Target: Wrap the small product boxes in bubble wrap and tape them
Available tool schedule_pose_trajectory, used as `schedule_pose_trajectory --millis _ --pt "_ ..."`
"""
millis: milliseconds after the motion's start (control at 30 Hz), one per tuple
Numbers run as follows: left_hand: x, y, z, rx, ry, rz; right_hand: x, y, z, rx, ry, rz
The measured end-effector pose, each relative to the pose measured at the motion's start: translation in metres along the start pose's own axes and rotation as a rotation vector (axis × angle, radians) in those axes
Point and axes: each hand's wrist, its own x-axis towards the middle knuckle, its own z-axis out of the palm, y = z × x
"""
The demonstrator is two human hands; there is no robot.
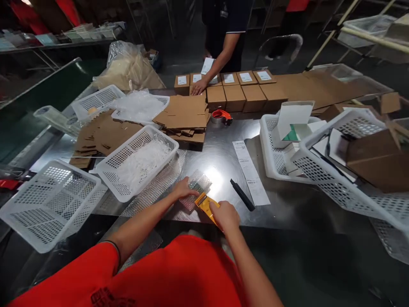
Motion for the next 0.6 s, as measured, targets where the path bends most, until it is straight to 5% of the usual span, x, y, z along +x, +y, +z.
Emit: schedule_pose_trajectory --millis 267,600 --pt "-0.019 0.048 0.012 -0.086 0.101 0.052 -0.018 -0.003 -0.054 -0.089 0.156 0.106" --pt "-0.054 0.075 0.062 -0.186 0.061 0.137 -0.047 0.037 -0.06 -0.123 0.173 0.221"
